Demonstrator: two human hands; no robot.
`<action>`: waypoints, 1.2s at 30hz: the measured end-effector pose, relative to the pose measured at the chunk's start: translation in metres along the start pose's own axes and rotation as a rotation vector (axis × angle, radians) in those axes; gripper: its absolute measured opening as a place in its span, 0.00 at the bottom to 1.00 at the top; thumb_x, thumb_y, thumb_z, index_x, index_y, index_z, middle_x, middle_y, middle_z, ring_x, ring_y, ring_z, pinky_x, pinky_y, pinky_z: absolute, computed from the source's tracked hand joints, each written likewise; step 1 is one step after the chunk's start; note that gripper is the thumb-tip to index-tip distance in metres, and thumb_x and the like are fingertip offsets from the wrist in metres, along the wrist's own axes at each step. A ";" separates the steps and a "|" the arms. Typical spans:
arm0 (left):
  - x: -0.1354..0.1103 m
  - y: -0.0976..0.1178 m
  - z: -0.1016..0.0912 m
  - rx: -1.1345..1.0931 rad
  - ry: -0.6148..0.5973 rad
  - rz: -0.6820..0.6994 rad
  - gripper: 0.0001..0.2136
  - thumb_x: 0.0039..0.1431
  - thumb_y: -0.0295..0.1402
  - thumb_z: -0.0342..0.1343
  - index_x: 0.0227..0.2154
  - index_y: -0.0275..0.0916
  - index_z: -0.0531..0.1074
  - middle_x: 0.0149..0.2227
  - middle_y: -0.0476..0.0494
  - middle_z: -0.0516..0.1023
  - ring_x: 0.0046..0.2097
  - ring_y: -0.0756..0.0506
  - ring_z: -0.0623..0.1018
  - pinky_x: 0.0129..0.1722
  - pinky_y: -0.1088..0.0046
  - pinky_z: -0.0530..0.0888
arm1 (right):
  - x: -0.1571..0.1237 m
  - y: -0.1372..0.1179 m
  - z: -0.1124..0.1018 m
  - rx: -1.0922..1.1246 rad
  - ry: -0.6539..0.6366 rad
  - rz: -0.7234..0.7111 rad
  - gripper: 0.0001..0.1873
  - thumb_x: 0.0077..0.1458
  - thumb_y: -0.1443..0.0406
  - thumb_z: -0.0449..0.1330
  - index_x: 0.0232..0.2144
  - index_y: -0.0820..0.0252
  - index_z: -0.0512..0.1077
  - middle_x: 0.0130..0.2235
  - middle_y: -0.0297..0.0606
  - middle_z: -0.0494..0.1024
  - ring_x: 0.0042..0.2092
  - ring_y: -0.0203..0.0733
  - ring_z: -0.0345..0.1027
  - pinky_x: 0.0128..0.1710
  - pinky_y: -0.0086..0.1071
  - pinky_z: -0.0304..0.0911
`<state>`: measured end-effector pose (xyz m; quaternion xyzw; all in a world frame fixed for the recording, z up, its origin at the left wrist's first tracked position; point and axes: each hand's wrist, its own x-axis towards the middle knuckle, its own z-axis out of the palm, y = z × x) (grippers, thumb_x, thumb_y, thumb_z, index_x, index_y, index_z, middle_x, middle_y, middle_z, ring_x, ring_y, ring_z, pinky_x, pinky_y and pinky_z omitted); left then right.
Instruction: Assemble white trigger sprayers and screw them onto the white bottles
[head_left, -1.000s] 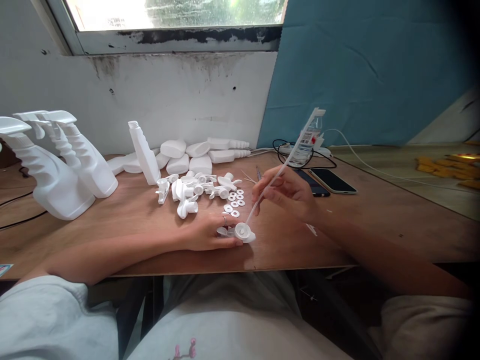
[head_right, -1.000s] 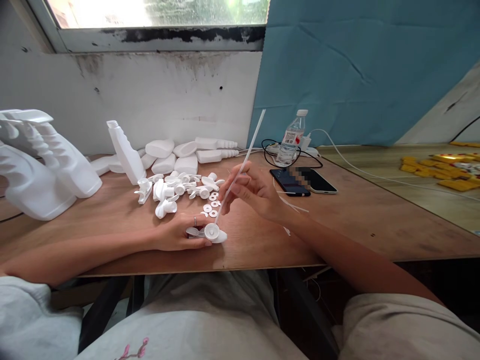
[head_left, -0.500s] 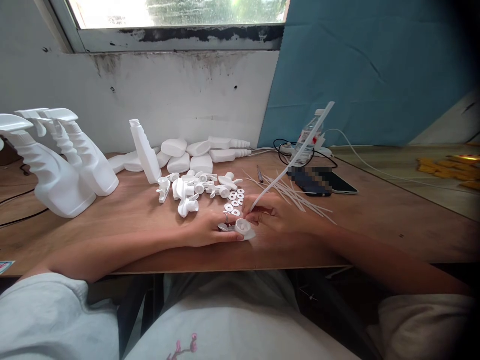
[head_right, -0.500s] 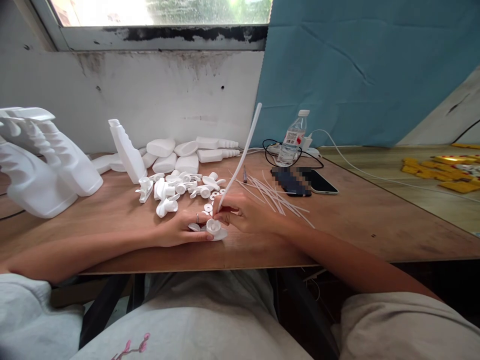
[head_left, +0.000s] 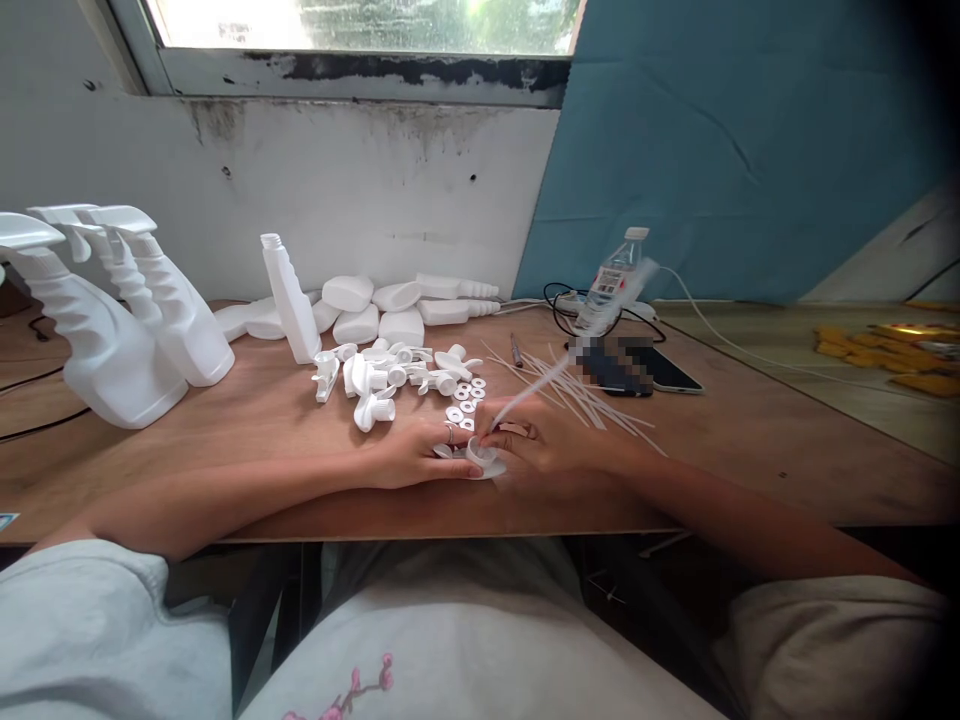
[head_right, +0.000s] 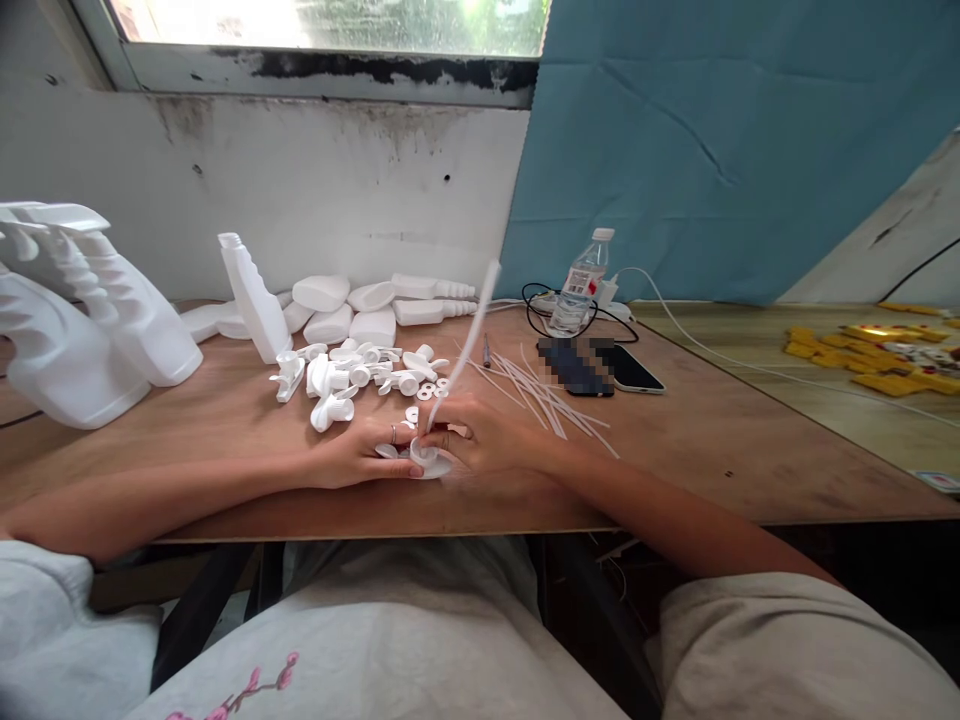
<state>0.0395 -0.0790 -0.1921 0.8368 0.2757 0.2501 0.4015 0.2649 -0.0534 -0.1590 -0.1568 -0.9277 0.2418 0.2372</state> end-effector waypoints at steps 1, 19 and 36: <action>0.000 0.000 -0.001 0.004 0.000 -0.014 0.17 0.62 0.44 0.57 0.45 0.36 0.76 0.40 0.46 0.78 0.42 0.47 0.75 0.45 0.74 0.70 | 0.000 0.003 0.001 -0.013 0.032 0.015 0.10 0.64 0.64 0.56 0.31 0.63 0.71 0.29 0.37 0.75 0.31 0.34 0.67 0.32 0.27 0.62; 0.008 0.031 -0.054 0.234 -0.117 -0.032 0.25 0.59 0.46 0.58 0.54 0.35 0.69 0.40 0.40 0.80 0.35 0.47 0.78 0.34 0.72 0.73 | 0.001 0.018 -0.014 -0.879 0.243 -0.802 0.13 0.60 0.73 0.59 0.47 0.59 0.71 0.41 0.41 0.79 0.39 0.40 0.73 0.39 0.36 0.73; -0.040 0.010 -0.261 0.556 0.693 -0.765 0.57 0.43 0.70 0.55 0.61 0.24 0.49 0.63 0.25 0.62 0.51 0.44 0.70 0.41 0.67 0.72 | 0.080 -0.016 -0.136 0.388 0.828 -0.449 0.17 0.47 0.62 0.73 0.36 0.61 0.73 0.31 0.33 0.74 0.27 0.35 0.69 0.26 0.34 0.67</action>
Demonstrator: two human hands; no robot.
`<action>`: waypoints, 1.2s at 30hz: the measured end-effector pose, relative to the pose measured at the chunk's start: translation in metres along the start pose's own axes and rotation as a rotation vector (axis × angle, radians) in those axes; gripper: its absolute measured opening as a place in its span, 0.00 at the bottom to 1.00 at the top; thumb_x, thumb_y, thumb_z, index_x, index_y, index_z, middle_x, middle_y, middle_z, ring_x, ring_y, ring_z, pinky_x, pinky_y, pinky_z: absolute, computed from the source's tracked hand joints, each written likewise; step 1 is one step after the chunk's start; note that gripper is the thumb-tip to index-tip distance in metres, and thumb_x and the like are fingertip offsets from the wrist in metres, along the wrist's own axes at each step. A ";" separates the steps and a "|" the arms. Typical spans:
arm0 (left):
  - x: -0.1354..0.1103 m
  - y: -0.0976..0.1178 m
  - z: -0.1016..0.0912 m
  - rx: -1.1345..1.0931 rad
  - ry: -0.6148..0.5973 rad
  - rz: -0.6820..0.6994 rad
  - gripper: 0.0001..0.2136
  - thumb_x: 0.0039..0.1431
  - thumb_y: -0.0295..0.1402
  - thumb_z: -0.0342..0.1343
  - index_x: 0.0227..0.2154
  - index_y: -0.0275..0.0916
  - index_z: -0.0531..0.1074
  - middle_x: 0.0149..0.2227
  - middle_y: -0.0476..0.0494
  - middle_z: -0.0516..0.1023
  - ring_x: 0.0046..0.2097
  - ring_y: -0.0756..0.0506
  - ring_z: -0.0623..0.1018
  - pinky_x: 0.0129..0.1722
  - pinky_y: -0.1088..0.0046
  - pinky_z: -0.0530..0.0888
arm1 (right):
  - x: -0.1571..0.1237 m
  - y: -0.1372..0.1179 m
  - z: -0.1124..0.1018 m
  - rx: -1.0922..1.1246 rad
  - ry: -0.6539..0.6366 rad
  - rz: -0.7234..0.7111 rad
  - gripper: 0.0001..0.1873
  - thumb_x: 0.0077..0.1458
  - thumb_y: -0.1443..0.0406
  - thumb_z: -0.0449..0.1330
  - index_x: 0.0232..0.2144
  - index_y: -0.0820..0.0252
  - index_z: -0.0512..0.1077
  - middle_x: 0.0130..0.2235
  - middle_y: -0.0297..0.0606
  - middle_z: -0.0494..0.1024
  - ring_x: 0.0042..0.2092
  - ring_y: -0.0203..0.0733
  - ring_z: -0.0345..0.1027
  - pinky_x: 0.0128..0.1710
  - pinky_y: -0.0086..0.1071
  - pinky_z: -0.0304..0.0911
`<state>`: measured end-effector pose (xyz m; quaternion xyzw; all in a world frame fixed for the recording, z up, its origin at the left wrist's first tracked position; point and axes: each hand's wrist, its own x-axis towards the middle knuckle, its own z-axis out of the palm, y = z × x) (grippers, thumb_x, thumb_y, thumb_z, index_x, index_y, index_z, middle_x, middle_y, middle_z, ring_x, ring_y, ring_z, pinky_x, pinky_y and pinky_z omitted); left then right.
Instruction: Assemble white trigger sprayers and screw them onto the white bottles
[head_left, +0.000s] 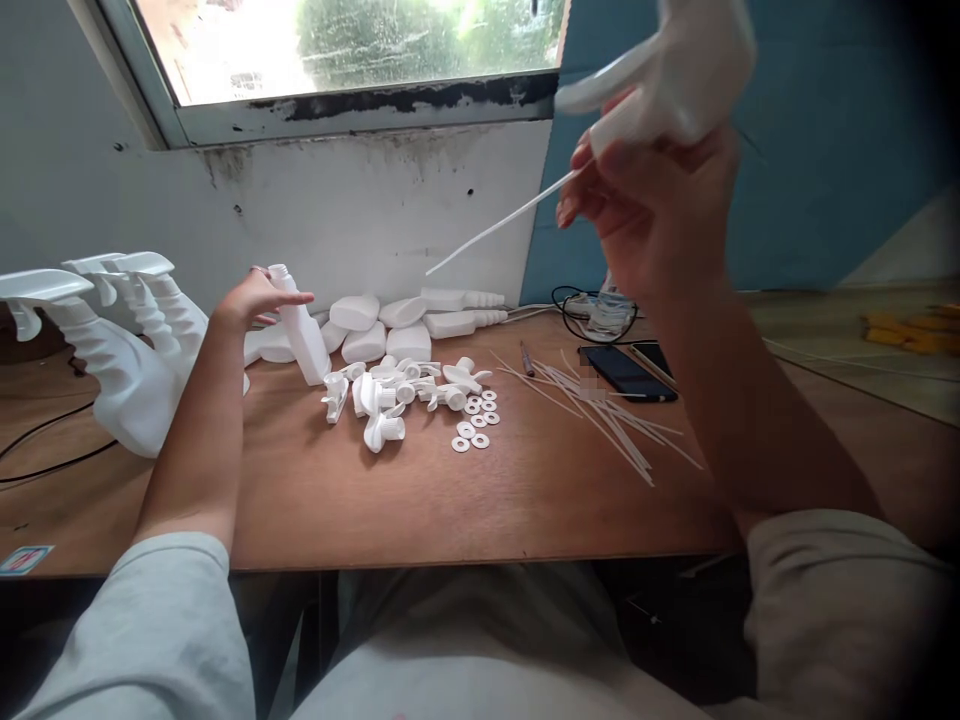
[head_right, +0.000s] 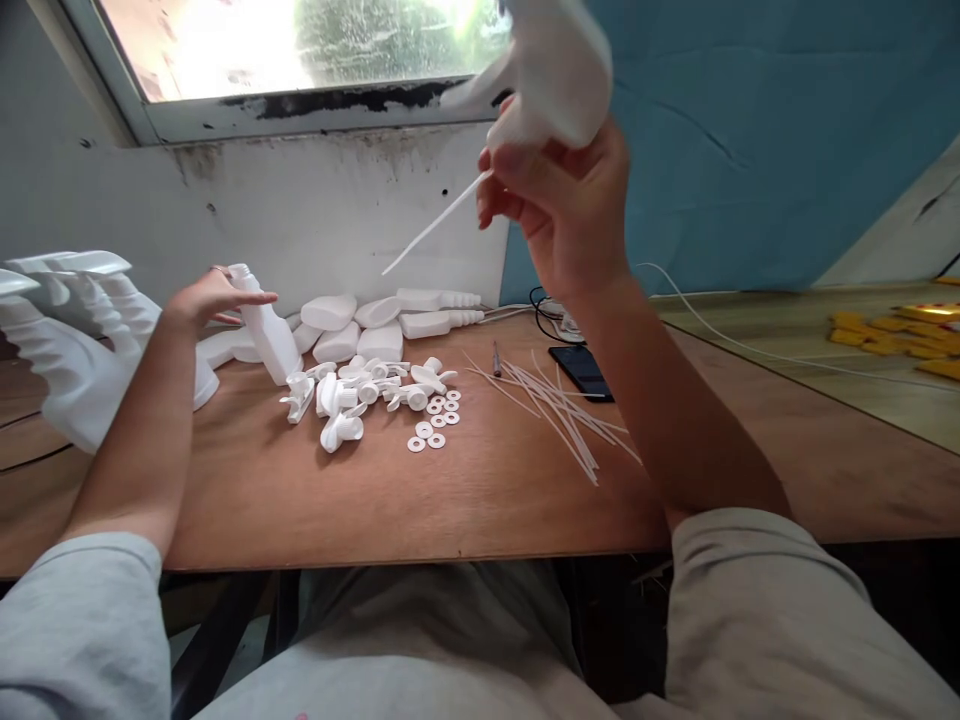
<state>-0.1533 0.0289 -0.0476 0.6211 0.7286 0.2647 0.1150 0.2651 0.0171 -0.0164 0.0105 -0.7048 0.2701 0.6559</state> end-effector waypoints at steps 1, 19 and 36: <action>-0.001 -0.002 0.000 0.003 -0.059 0.020 0.53 0.44 0.69 0.54 0.59 0.25 0.55 0.61 0.27 0.66 0.47 0.45 0.71 0.39 0.69 0.72 | 0.005 -0.001 -0.002 0.031 0.015 -0.008 0.16 0.46 0.62 0.74 0.35 0.60 0.74 0.30 0.32 0.75 0.26 0.34 0.69 0.25 0.32 0.66; -0.083 0.101 0.011 0.596 0.215 0.490 0.28 0.62 0.46 0.51 0.61 0.37 0.65 0.40 0.38 0.76 0.41 0.42 0.71 0.50 0.58 0.67 | 0.004 -0.008 0.006 0.100 0.089 0.001 0.18 0.45 0.55 0.73 0.35 0.56 0.75 0.31 0.31 0.78 0.32 0.35 0.74 0.34 0.30 0.74; -0.093 0.113 0.012 0.674 0.189 0.534 0.21 0.58 0.47 0.53 0.51 0.42 0.72 0.33 0.43 0.76 0.36 0.41 0.74 0.43 0.62 0.70 | 0.002 -0.028 0.003 0.028 0.070 -0.048 0.12 0.49 0.55 0.71 0.34 0.49 0.77 0.32 0.29 0.76 0.32 0.34 0.72 0.35 0.29 0.73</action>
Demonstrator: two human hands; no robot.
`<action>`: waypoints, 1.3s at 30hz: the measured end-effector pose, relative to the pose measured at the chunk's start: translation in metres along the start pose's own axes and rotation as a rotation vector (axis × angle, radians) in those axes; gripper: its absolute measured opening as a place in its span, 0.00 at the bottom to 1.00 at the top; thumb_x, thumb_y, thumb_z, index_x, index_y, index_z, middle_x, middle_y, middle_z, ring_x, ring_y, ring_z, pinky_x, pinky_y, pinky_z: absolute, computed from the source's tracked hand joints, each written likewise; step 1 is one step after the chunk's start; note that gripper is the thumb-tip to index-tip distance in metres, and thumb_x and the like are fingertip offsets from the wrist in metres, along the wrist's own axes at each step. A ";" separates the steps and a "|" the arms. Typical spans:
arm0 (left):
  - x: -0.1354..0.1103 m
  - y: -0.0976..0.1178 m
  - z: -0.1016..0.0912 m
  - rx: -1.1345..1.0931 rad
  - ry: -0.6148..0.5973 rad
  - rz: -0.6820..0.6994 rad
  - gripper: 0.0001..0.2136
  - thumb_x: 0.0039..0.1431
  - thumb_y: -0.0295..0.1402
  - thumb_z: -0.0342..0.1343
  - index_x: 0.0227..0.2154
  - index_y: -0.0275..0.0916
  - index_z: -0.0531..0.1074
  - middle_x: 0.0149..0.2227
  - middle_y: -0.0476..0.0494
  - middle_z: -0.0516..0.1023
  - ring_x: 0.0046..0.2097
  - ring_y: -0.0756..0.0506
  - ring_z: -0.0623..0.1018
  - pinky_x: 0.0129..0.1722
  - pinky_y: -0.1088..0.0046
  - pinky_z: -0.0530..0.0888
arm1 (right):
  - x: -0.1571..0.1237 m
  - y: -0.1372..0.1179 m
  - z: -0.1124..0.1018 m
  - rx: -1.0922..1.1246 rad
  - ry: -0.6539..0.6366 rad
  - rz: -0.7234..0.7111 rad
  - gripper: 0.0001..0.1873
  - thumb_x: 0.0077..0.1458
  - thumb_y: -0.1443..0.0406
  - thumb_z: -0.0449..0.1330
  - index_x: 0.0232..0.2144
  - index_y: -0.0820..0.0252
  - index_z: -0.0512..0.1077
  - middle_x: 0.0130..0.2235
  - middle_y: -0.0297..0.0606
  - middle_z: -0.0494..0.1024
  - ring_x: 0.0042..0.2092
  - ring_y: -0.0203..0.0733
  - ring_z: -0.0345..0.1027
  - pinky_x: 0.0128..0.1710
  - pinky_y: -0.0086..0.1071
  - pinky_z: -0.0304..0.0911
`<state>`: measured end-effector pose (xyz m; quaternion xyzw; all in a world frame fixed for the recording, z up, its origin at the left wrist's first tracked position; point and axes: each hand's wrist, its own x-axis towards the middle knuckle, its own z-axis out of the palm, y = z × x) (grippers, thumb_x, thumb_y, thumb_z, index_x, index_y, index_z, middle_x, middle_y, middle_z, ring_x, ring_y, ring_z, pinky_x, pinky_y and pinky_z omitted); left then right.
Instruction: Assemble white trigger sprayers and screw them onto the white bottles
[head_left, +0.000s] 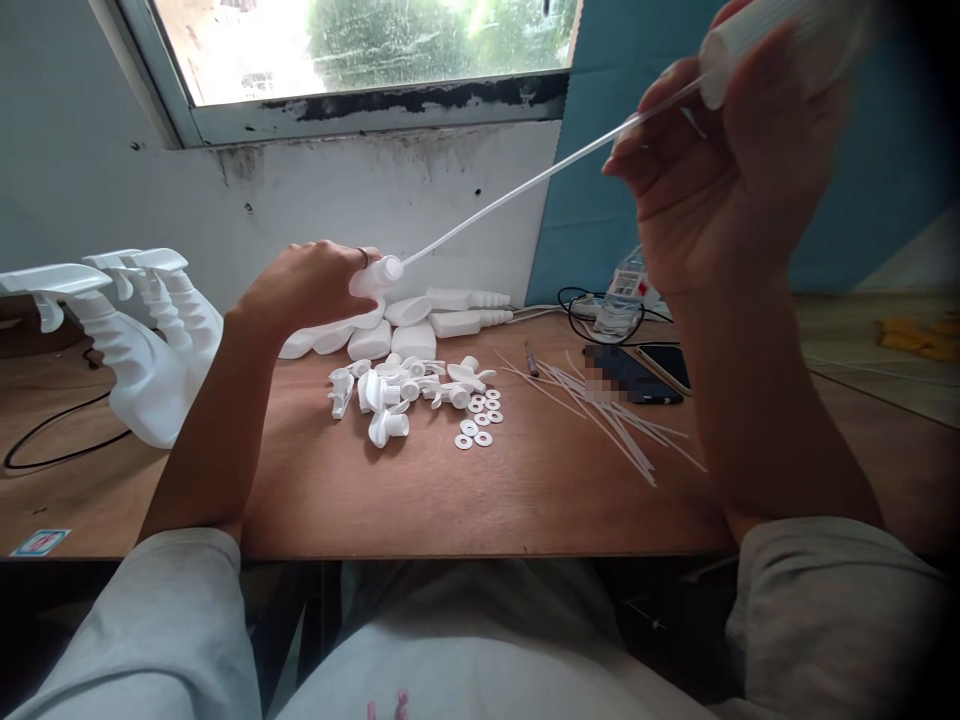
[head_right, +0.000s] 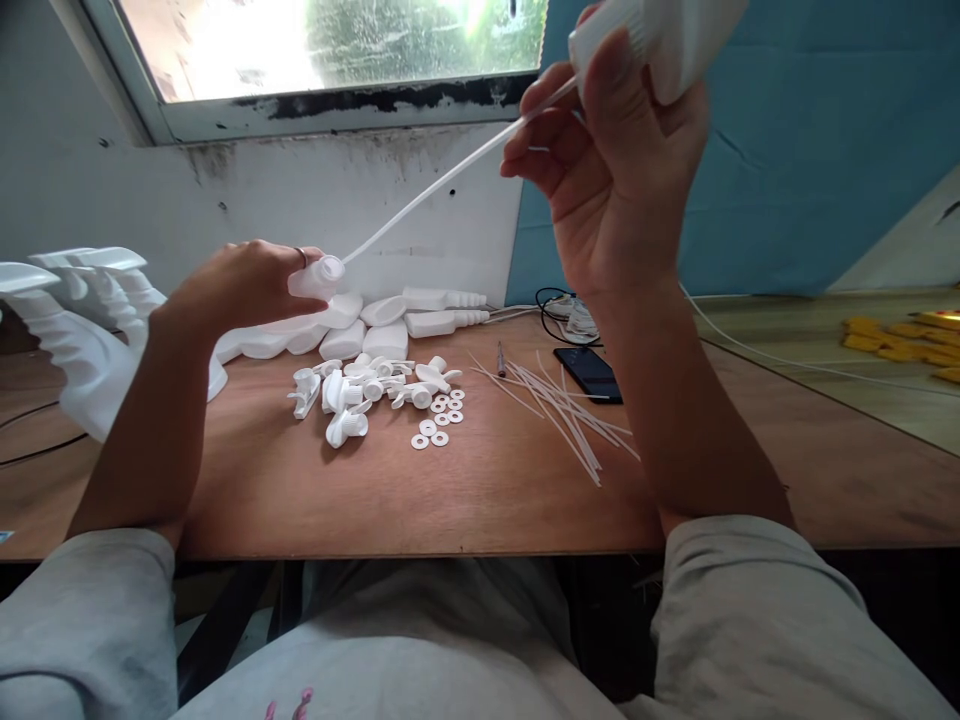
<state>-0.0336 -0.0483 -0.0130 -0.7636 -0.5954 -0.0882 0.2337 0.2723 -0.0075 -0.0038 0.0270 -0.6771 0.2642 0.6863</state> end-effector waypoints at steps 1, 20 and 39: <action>0.000 -0.001 0.001 -0.016 0.005 0.001 0.21 0.57 0.47 0.54 0.50 0.42 0.72 0.32 0.44 0.75 0.36 0.41 0.75 0.43 0.62 0.70 | 0.000 0.002 0.001 0.007 -0.008 -0.004 0.13 0.49 0.55 0.71 0.35 0.51 0.76 0.32 0.29 0.76 0.32 0.34 0.72 0.35 0.29 0.73; -0.018 0.099 0.025 -1.713 -0.302 0.455 0.15 0.56 0.39 0.61 0.43 0.40 0.68 0.35 0.45 0.74 0.39 0.44 0.76 0.42 0.63 0.75 | -0.047 -0.017 0.047 -0.146 -0.356 0.379 0.13 0.48 0.61 0.72 0.31 0.61 0.74 0.30 0.34 0.75 0.35 0.38 0.70 0.30 0.32 0.68; -0.031 0.094 0.013 -1.032 -0.409 0.255 0.23 0.45 0.51 0.68 0.34 0.38 0.70 0.27 0.48 0.73 0.26 0.48 0.73 0.22 0.73 0.65 | -0.029 -0.027 0.031 -0.335 -0.789 0.526 0.13 0.52 0.63 0.69 0.26 0.64 0.69 0.22 0.26 0.61 0.23 0.24 0.54 0.21 0.21 0.48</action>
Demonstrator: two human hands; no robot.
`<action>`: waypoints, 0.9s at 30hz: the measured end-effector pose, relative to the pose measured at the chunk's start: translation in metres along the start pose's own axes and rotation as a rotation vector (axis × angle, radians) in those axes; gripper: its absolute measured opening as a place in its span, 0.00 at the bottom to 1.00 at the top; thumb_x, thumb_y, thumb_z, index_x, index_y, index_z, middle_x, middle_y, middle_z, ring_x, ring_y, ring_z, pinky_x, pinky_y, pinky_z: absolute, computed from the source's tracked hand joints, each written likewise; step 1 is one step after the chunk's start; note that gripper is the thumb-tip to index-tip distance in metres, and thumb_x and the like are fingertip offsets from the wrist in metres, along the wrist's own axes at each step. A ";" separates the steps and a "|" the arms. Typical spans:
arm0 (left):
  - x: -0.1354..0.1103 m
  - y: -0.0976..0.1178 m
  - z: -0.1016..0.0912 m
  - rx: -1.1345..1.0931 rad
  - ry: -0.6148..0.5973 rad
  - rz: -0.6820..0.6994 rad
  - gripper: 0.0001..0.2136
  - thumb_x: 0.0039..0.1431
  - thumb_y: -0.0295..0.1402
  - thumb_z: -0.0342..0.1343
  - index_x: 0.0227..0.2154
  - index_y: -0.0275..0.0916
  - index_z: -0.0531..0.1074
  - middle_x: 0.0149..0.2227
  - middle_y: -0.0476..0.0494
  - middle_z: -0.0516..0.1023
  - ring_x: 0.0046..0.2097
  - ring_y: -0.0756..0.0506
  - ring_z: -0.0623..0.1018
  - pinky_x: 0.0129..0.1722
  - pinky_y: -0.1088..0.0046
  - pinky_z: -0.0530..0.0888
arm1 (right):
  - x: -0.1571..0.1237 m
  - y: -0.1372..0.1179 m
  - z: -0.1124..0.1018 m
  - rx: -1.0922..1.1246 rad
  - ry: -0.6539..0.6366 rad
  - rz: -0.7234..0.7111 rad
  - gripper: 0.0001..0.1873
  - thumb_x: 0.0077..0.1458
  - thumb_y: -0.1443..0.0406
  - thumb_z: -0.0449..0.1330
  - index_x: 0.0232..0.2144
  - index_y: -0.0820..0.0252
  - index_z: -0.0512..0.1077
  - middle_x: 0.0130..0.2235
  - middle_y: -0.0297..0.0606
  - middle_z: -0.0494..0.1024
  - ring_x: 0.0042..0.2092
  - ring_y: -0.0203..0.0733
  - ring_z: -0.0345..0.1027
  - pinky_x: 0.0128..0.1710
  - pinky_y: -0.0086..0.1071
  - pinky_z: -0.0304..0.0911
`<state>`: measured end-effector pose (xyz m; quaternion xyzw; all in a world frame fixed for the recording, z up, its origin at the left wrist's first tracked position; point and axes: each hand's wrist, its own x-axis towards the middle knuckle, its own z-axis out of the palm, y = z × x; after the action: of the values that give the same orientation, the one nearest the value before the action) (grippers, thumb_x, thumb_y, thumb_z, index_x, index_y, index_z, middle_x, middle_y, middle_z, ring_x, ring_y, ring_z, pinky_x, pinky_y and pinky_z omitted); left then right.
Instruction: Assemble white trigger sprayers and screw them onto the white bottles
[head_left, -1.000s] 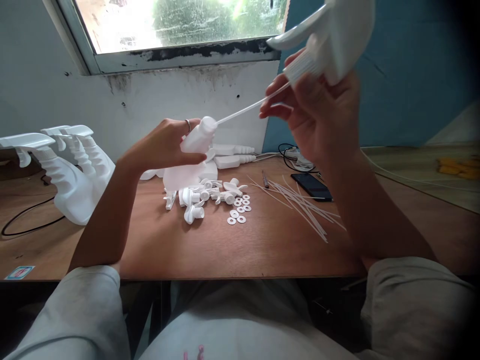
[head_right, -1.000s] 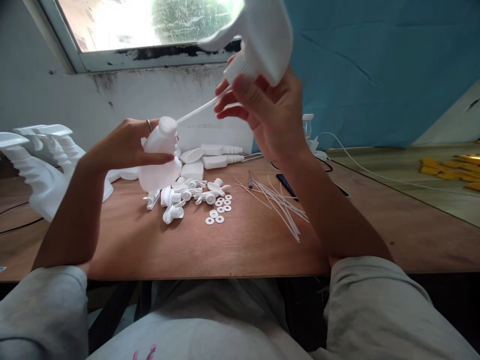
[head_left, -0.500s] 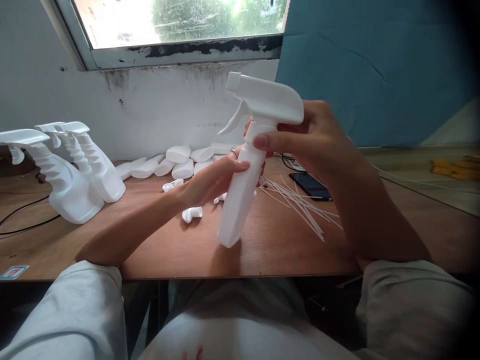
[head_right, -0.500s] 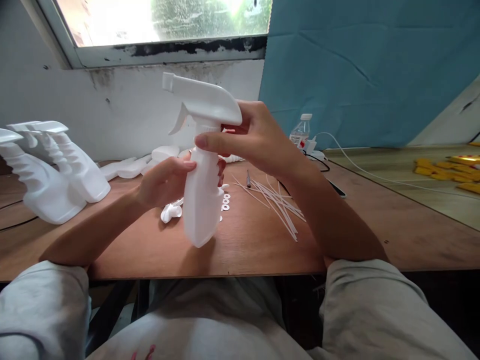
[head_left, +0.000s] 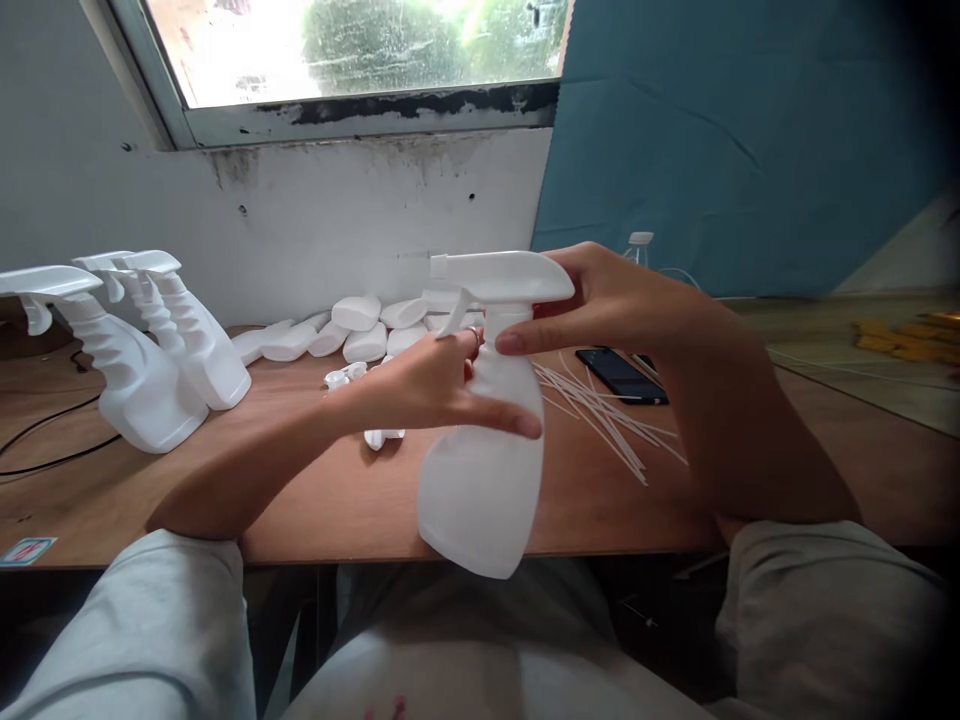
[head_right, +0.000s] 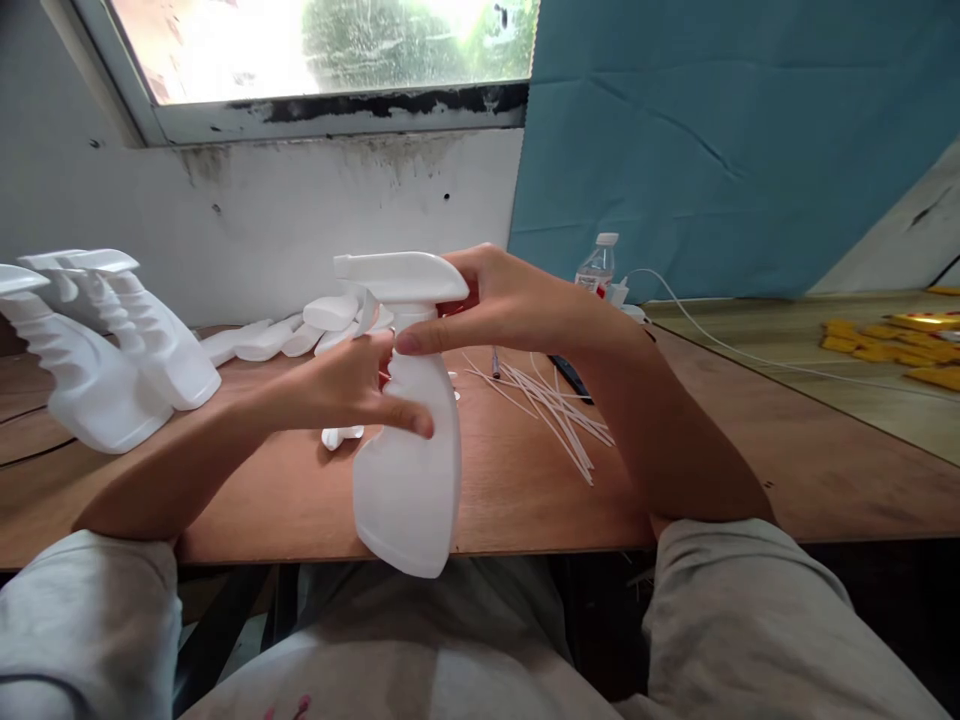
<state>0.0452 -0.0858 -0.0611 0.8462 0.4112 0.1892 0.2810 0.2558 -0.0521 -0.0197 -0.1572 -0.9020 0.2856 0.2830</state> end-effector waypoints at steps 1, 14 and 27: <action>-0.003 0.001 -0.009 0.074 -0.134 -0.027 0.22 0.48 0.51 0.66 0.35 0.38 0.71 0.27 0.47 0.74 0.26 0.48 0.74 0.23 0.73 0.66 | 0.000 0.000 0.000 0.000 -0.003 0.000 0.14 0.52 0.62 0.69 0.25 0.64 0.68 0.21 0.26 0.60 0.23 0.24 0.54 0.21 0.21 0.48; -0.056 0.026 -0.045 0.115 0.505 0.625 0.16 0.62 0.38 0.59 0.52 0.47 0.73 0.52 0.46 0.74 0.47 0.45 0.78 0.37 0.71 0.78 | 0.002 -0.007 0.063 0.642 -0.020 -0.043 0.14 0.55 0.63 0.64 0.41 0.65 0.71 0.33 0.40 0.77 0.37 0.42 0.74 0.39 0.37 0.72; -0.044 0.026 -0.030 -0.068 0.653 0.588 0.07 0.56 0.36 0.65 0.35 0.40 0.79 0.35 0.45 0.79 0.24 0.53 0.74 0.18 0.77 0.68 | 0.002 -0.002 0.090 0.823 0.073 -0.070 0.15 0.56 0.57 0.64 0.36 0.63 0.68 0.30 0.38 0.74 0.30 0.38 0.70 0.31 0.33 0.70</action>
<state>0.0180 -0.1250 -0.0254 0.8134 0.2137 0.5320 0.0985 0.2004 -0.0916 -0.0783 -0.0100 -0.7067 0.6069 0.3635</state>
